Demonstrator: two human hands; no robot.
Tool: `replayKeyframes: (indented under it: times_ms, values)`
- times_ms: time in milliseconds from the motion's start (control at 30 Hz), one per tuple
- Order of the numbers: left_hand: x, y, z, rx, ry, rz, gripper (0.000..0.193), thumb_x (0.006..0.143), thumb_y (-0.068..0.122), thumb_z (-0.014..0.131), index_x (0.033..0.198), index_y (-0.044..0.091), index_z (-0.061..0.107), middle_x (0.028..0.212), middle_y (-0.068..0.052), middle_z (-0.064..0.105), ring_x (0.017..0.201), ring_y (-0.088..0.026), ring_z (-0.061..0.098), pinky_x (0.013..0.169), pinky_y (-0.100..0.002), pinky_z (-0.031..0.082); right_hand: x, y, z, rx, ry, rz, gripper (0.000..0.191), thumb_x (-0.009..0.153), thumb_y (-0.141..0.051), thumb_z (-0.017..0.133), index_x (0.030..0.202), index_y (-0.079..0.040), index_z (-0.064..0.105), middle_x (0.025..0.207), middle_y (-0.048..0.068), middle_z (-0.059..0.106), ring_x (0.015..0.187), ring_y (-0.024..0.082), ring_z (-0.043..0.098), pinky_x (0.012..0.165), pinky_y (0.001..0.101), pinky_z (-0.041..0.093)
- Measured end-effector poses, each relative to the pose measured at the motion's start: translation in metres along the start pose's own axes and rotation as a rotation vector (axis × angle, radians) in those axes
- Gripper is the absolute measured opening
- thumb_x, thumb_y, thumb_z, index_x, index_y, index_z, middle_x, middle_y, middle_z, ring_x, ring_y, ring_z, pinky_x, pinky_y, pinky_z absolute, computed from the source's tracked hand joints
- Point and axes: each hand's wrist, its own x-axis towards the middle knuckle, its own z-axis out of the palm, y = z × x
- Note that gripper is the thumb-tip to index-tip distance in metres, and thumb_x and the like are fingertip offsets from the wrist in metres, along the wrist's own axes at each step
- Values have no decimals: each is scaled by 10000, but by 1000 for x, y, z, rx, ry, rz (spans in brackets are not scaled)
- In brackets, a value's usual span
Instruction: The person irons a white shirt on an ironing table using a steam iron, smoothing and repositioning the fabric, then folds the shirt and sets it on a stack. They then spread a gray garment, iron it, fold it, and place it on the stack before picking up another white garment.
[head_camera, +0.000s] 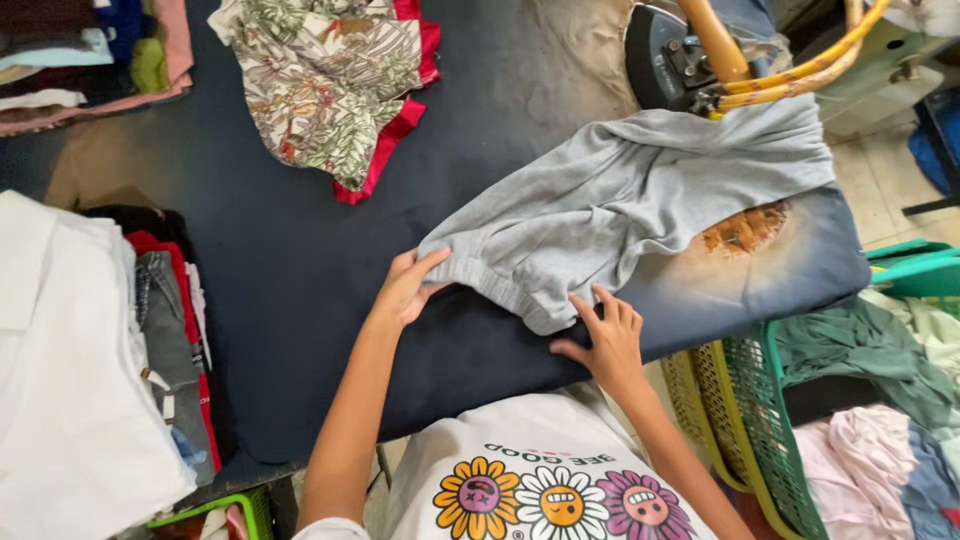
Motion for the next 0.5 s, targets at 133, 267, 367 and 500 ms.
replayKeyframes:
  times_ms: [133, 267, 367, 500]
  values:
    - [-10, 40, -25, 86, -36, 122, 385, 918, 93, 746, 1271, -27, 650, 1084, -127, 737, 897, -190, 742, 775, -365, 627, 17, -37, 12, 189, -93, 28, 157, 853, -162, 764, 952, -75, 677, 974, 123, 676, 989, 357, 610, 872, 481, 476]
    - [-58, 114, -109, 289, 292, 314, 440, 903, 101, 777, 1320, 27, 659, 1080, -111, 724, 802, -139, 679, 621, -266, 504, 3, -113, 22, 525, -385, -317, 146, 891, -173, 755, 926, -79, 649, 910, 117, 678, 900, 351, 670, 764, 469, 542]
    - [-85, 103, -139, 327, 608, 441, 366, 1025, 260, 695, 1325, 77, 594, 1014, -108, 644, 779, -172, 626, 584, -314, 466, 0, -116, 32, 821, -474, -500, 484, 908, -141, 729, 1357, -21, 596, 1307, 230, 649, 1103, 411, 650, 885, 450, 549]
    - [-124, 3, -108, 1144, 948, 288, 571, 1094, 526, 544, 1116, -38, 630, 1009, -232, 687, 946, -394, 657, 866, -513, 508, 16, 10, 19, 584, -396, -170, 306, 944, -33, 532, 1222, -67, 654, 1271, 133, 710, 1155, 284, 681, 971, 368, 549]
